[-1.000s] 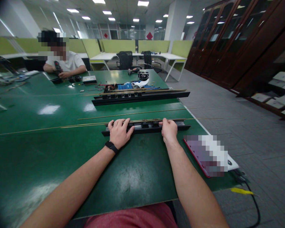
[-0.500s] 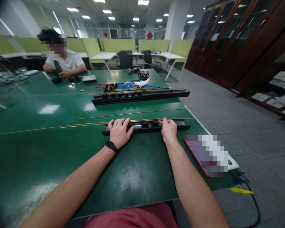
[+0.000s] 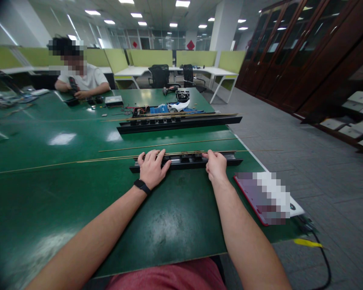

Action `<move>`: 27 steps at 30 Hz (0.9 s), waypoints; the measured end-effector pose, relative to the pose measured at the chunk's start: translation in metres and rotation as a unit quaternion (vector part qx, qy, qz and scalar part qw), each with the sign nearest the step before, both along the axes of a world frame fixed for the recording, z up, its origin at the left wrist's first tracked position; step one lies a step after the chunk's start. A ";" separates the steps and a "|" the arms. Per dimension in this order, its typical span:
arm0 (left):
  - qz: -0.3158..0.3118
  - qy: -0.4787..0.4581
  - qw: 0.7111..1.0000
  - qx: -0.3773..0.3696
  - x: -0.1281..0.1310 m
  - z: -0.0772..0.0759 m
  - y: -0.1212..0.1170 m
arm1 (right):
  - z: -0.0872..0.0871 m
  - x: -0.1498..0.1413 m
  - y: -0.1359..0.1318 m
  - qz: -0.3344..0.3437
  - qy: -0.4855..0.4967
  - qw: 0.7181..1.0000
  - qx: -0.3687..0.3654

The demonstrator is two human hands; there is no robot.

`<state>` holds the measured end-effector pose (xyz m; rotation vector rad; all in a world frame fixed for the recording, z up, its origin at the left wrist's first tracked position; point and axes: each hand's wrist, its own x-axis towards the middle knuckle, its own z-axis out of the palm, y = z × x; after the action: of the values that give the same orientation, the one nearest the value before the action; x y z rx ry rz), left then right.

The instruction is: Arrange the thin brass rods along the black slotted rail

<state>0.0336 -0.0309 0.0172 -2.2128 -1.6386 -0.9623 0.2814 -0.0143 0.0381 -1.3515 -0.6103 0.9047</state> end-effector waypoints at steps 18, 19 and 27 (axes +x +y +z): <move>-0.007 -0.006 1.000 -0.002 -0.001 0.000 0.001 | -0.010 0.008 0.005 -0.006 -0.022 1.000 0.003; -0.007 -0.007 1.000 -0.004 -0.001 0.000 0.001 | -0.010 0.008 0.005 -0.005 -0.024 1.000 0.002; -0.006 -0.011 1.000 -0.010 -0.001 0.002 0.000 | -0.009 0.007 0.004 -0.004 -0.052 0.999 -0.012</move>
<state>0.0328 -0.0311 0.0193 -2.2350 -1.6535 -0.9804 0.2884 -0.0098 0.0287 -1.4284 -0.6744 0.8418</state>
